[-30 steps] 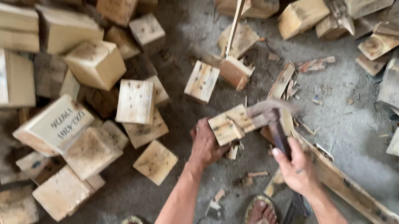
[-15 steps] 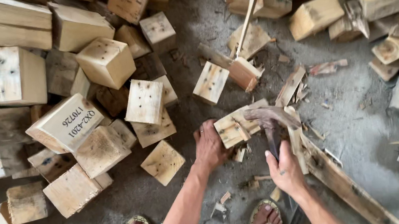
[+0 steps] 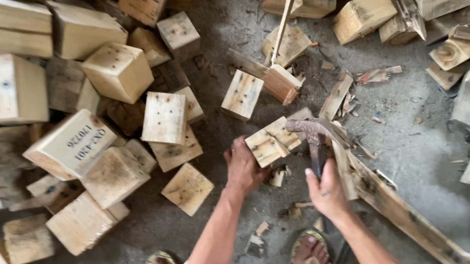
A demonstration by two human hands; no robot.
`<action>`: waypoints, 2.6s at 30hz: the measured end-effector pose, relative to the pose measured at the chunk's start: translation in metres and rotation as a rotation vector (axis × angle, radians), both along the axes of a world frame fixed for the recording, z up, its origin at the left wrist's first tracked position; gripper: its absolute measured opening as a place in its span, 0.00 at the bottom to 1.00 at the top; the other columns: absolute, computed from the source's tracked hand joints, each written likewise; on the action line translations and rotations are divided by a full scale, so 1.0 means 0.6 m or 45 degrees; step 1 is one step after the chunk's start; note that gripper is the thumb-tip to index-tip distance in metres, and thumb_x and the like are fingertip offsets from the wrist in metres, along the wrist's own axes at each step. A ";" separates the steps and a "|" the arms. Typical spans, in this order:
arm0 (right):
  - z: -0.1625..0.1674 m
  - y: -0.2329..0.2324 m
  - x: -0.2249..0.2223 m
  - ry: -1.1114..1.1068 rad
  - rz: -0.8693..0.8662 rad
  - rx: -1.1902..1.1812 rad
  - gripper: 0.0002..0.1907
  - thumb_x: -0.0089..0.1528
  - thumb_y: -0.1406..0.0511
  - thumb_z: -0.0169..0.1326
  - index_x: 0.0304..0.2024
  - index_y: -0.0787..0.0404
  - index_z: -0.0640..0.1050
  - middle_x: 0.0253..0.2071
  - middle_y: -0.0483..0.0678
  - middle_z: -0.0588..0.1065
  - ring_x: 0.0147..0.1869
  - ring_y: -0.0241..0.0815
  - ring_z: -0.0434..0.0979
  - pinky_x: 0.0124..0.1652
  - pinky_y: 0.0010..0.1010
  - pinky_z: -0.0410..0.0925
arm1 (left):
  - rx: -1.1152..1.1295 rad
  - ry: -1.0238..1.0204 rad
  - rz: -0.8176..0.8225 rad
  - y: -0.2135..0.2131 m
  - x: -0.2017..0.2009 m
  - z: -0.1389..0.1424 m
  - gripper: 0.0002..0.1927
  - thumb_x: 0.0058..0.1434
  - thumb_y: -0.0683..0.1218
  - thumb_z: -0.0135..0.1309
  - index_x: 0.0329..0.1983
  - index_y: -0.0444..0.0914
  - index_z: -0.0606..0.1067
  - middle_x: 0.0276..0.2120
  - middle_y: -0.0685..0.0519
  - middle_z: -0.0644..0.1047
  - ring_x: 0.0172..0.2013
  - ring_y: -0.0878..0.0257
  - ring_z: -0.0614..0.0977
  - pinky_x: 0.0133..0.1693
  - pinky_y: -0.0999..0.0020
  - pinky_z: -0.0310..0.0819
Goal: The person repeatedly picks up small wooden blocks from a pile and uses a hammer to strike them, splitting them into smaller pieces. The person handles the blocks one at a time, striking them on the floor and discarding the split pieces.
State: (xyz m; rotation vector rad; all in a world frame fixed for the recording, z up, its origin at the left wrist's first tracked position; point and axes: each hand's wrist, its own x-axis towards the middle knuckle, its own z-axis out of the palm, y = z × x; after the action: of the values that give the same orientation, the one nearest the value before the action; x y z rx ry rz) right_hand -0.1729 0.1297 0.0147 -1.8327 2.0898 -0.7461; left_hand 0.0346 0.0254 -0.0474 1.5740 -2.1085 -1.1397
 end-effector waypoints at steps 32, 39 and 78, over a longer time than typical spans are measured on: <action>0.079 0.000 -0.012 -0.476 0.170 -0.658 0.06 0.71 0.67 0.49 0.36 0.56 0.71 0.23 0.45 0.68 0.22 0.32 0.68 0.19 0.24 0.64 | -0.102 0.107 0.044 0.019 -0.012 -0.007 0.57 0.41 0.52 0.75 0.66 0.32 0.52 0.59 0.40 0.63 0.62 0.44 0.64 0.63 0.39 0.50; 0.089 0.021 0.001 -0.264 -0.249 0.296 0.11 0.64 0.63 0.56 0.42 0.64 0.71 0.22 0.49 0.72 0.20 0.41 0.72 0.18 0.33 0.66 | -0.272 0.086 0.063 0.020 -0.016 -0.021 0.58 0.41 0.55 0.77 0.66 0.33 0.52 0.59 0.38 0.63 0.63 0.41 0.63 0.58 0.38 0.52; 0.056 0.097 -0.054 -0.439 -0.157 -0.297 0.13 0.67 0.62 0.55 0.43 0.66 0.69 0.24 0.48 0.72 0.22 0.40 0.72 0.23 0.31 0.66 | -0.198 0.082 0.136 0.020 -0.029 -0.027 0.60 0.38 0.51 0.75 0.67 0.32 0.50 0.58 0.38 0.62 0.62 0.39 0.63 0.59 0.38 0.52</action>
State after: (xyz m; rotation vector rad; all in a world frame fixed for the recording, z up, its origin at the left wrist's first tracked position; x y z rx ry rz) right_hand -0.2054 0.1881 0.0481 -1.5505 1.9665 -1.2850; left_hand 0.0175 0.0373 -0.0636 1.5375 -1.9944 -0.9535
